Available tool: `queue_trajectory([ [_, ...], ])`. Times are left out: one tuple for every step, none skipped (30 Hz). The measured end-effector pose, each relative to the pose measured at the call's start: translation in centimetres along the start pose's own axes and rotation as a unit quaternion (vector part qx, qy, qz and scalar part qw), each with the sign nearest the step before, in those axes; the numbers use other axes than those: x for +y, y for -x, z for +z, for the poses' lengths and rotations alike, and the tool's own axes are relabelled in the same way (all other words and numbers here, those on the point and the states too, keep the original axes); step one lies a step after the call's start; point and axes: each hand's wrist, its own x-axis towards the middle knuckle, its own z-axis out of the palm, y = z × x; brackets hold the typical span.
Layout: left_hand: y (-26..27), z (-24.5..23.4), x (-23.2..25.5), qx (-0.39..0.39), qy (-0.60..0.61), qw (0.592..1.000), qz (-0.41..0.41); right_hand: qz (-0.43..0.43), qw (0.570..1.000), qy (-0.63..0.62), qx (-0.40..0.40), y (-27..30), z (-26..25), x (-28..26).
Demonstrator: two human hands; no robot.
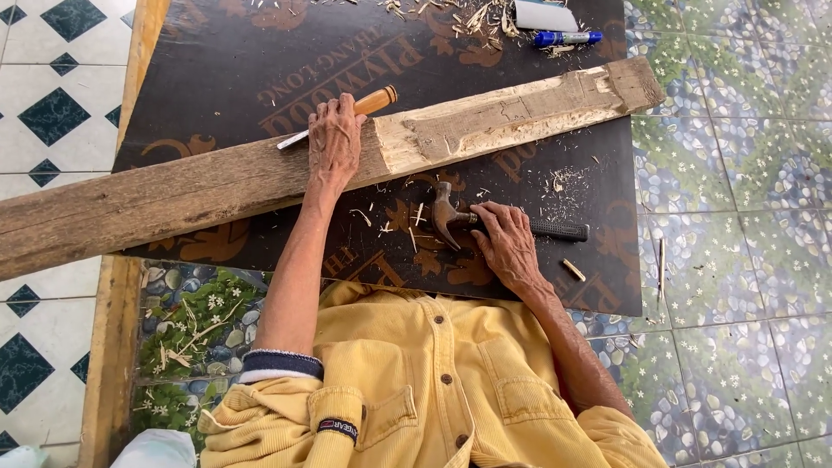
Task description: Using a hammer and chisel to carve a groove into a wooden plank.
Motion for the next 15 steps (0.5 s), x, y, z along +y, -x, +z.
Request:
queue_trajectory([
  [-0.1,-0.2,0.08,0.001,0.0,1.0,0.001,0.0,1.0,0.0,0.001,-0.14,-0.04,-0.01],
  [-0.02,-0.36,0.17,-0.001,0.007,1.0,-0.001,0.0,1.0,-0.001,0.002,-0.12,-0.09,-0.08],
  [0.05,-0.51,0.26,-0.002,0.015,1.0,-0.002,-0.001,1.0,-0.002,0.004,-0.1,-0.13,-0.14],
  [0.01,-0.45,0.24,-0.002,0.015,1.0,-0.001,0.0,1.0,-0.002,0.004,-0.13,-0.1,-0.12],
  [-0.03,-0.4,0.21,0.0,0.009,1.0,0.0,-0.001,1.0,-0.001,0.005,-0.16,-0.07,-0.09],
  [0.03,-0.32,0.2,0.001,0.004,1.0,0.001,-0.002,1.0,0.001,0.005,-0.11,-0.06,-0.09],
  [0.1,-0.49,0.21,0.0,0.004,1.0,0.002,-0.001,1.0,0.001,0.005,-0.07,-0.04,-0.15],
  [0.06,-0.66,0.26,-0.003,0.006,1.0,0.002,0.0,1.0,0.0,0.003,-0.12,-0.06,-0.13],
  [0.03,-0.83,0.3,-0.006,0.008,1.0,0.002,0.001,1.0,-0.001,0.0,-0.17,-0.07,-0.12],
  [0.06,-0.71,0.27,-0.006,0.009,1.0,0.001,0.001,1.0,0.0,0.0,-0.12,-0.08,-0.11],
  [0.09,-0.6,0.24,-0.009,0.012,1.0,0.0,0.002,1.0,-0.001,0.0,-0.07,-0.1,-0.1],
  [0.02,-0.56,0.14,-0.011,0.014,1.0,-0.001,0.003,1.0,-0.003,0.001,-0.14,-0.07,-0.11],
  [-0.03,-0.64,0.25,-0.01,0.014,1.0,-0.001,0.002,1.0,-0.003,0.001,-0.16,-0.11,-0.07],
  [0.0,-0.73,0.29,-0.008,0.013,1.0,0.0,0.002,1.0,-0.001,0.0,-0.17,-0.11,-0.08],
  [0.03,-0.83,0.33,-0.005,0.012,1.0,0.001,0.001,1.0,0.001,-0.001,-0.18,-0.12,-0.09],
])
